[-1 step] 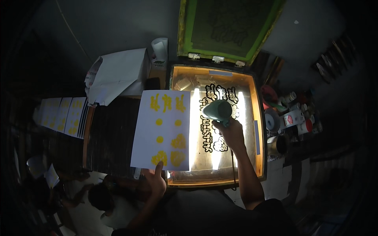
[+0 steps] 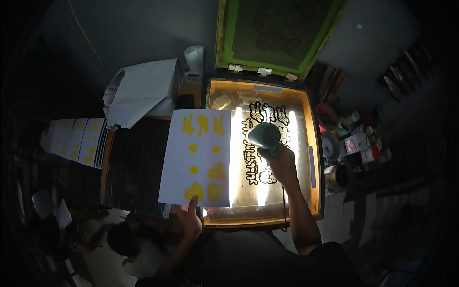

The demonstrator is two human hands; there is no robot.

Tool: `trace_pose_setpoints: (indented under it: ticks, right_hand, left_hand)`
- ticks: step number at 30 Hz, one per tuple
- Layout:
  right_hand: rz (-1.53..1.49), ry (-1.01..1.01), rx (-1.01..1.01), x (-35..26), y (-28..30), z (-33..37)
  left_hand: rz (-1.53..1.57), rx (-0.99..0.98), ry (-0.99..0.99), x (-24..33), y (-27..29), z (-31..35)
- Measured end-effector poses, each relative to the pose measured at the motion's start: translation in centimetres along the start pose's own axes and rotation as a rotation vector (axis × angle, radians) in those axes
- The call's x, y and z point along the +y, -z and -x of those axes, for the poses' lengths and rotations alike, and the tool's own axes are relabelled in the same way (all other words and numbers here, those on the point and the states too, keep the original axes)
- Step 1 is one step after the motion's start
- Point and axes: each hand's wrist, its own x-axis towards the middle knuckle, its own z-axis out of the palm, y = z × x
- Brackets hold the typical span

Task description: The person uses a heat gun to dry yellow ink on paper sheets over a light table and then aligns another printed film over the sheets.

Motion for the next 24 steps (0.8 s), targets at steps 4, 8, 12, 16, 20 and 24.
trace_pose_setpoints:
  ticks: [4, 8, 12, 16, 20, 24]
  right_hand:
    - [0.087, 0.056, 0.006, 0.1, -0.1, 1.9]
    - [0.128, 0.028, -0.013, 0.2, 0.1, 3.6]
    - [0.066, -0.021, -0.011, 0.4, 0.5, 5.4]
    - [0.214, 0.050, 0.006, 0.0, 0.7, 7.4]
    - [0.144, -0.058, -0.002, 0.7, 1.2, 9.4]
    - [0.231, -0.160, -0.024, -0.1, 1.4, 11.1]
  left_hand:
    - [-0.006, -0.005, -0.027, 0.2, -0.2, 0.0]
    - [-0.001, 0.016, -0.029, 0.1, -0.2, 0.2]
    - [0.011, 0.005, -0.035, -0.4, -0.1, 0.1]
    - [0.011, 0.010, -0.032, 0.1, -0.3, 0.0]
    - [0.014, 0.016, -0.032, 0.3, -0.6, 0.1]
    - [0.016, 0.017, -0.043, 0.1, -0.5, 0.1]
